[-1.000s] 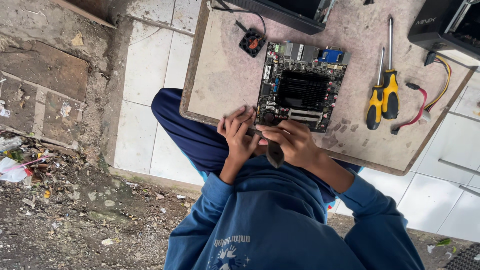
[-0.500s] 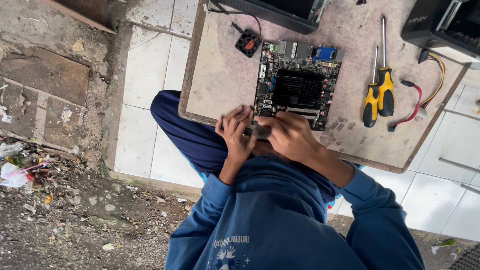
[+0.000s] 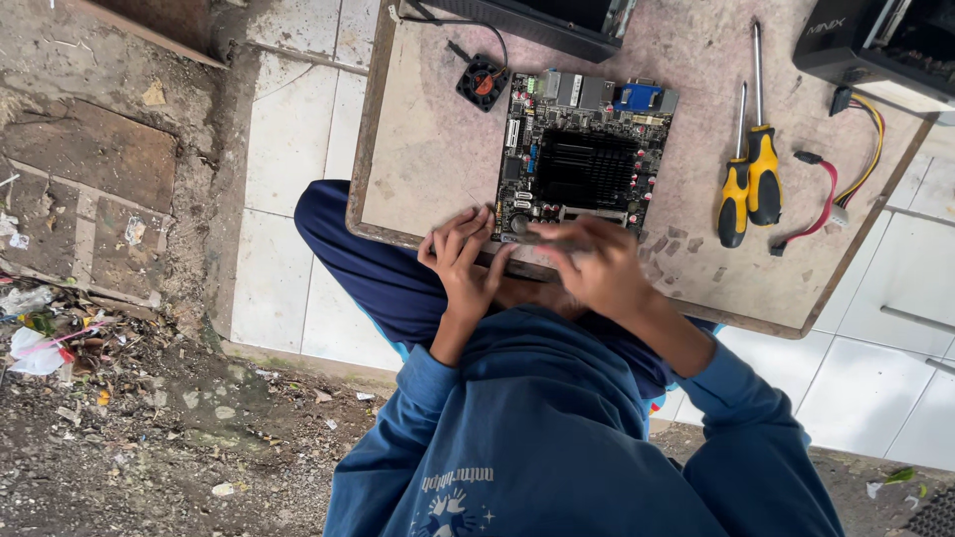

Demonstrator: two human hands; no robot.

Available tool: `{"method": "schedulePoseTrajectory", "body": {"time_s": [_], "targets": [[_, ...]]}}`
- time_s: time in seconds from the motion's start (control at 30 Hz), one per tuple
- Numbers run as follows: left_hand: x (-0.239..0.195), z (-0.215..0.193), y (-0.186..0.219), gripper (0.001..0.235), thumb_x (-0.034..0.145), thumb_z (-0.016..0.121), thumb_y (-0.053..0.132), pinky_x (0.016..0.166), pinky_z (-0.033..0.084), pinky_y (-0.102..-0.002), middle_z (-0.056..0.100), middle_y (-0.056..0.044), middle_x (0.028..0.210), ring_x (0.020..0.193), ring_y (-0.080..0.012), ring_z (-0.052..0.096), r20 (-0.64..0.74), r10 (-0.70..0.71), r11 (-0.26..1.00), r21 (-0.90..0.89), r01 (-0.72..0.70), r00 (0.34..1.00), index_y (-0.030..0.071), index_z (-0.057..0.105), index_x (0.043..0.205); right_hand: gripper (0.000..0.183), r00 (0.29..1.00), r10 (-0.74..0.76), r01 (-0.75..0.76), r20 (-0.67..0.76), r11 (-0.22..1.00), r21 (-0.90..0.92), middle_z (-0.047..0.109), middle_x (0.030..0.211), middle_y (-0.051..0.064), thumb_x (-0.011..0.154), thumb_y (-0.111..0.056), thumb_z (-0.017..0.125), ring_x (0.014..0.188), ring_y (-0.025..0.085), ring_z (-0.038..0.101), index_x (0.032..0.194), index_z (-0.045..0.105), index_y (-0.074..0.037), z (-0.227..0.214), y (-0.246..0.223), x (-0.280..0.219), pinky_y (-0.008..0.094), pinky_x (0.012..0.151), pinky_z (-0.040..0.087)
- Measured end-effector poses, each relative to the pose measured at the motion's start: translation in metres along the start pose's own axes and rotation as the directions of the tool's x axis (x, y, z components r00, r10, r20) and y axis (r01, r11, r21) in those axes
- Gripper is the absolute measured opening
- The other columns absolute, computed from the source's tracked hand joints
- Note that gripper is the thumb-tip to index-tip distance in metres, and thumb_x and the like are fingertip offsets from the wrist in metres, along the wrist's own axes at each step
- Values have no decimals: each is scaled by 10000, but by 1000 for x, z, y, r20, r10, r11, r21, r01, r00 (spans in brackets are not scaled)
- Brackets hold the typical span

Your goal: The person cleans a computer motherboard using a brush. They brush both sides of the board, flipping it over to reach different areas, and also brush the table surface.

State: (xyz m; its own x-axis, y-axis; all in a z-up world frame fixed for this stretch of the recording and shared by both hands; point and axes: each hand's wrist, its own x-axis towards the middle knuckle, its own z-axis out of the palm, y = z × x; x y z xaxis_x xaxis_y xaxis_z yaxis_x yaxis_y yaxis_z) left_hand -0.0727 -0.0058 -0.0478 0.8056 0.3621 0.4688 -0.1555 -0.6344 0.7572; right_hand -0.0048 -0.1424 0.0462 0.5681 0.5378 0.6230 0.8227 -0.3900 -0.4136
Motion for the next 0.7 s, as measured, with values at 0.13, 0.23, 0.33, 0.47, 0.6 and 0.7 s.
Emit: {"method": "schedulePoseTrajectory", "body": {"time_s": [0.13, 0.23, 0.33, 0.47, 0.6, 0.7], "targets": [[-2, 0, 0, 322, 694, 769, 276, 952, 162, -373, 621, 10, 988, 982, -183, 549, 19, -4, 1000, 15, 4, 1000, 120, 657, 952, 163, 946, 288, -301, 148, 951, 70, 609, 658, 117, 859, -161, 597, 524, 258, 575, 802, 587, -8, -25, 13, -5, 328, 461, 448], [2, -3, 7, 357, 690, 771, 286, 956, 162, -368, 616, 6, 1009, 996, -187, 543, 20, -43, 999, -4, 43, 999, 113, 645, 976, 147, 897, 422, -441, 135, 877, 190, 624, 688, 111, 888, -136, 554, 565, 246, 597, 846, 564, 5, -31, 22, -17, 313, 510, 450], [3, -6, 6, 444, 678, 775, 307, 946, 184, -395, 578, -36, 1058, 978, -223, 537, 35, 1, 999, 35, -2, 999, 115, 617, 1046, 124, 877, 470, -478, 101, 828, 292, 637, 760, 124, 915, -87, 488, 655, 264, 628, 854, 504, 20, -36, 19, -14, 331, 596, 472], [19, -11, 23, 369, 751, 722, 247, 897, 263, -424, 528, -89, 1072, 946, -256, 538, 146, 189, 972, 110, -205, 971, 151, 614, 1091, 98, 878, 463, -476, 118, 828, 295, 620, 816, 183, 929, -30, 444, 773, 338, 631, 863, 452, 42, -42, 18, -24, 399, 674, 484], [21, -7, 14, 329, 780, 689, 262, 831, 318, -405, 507, -108, 1104, 983, -266, 532, 201, 272, 945, 131, -301, 941, 138, 613, 1076, 97, 861, 492, -507, 130, 811, 291, 623, 817, 165, 929, -36, 450, 757, 302, 636, 865, 448, 37, -45, 18, -37, 388, 684, 487], [28, -10, 14, 348, 794, 670, 292, 801, 332, -394, 518, -94, 1080, 967, -250, 539, 274, 338, 909, 151, -388, 900, 124, 594, 1089, 90, 853, 508, -519, 120, 801, 297, 629, 826, 170, 923, -35, 455, 749, 307, 638, 871, 445, 38, -49, 16, -40, 390, 680, 480]]}}
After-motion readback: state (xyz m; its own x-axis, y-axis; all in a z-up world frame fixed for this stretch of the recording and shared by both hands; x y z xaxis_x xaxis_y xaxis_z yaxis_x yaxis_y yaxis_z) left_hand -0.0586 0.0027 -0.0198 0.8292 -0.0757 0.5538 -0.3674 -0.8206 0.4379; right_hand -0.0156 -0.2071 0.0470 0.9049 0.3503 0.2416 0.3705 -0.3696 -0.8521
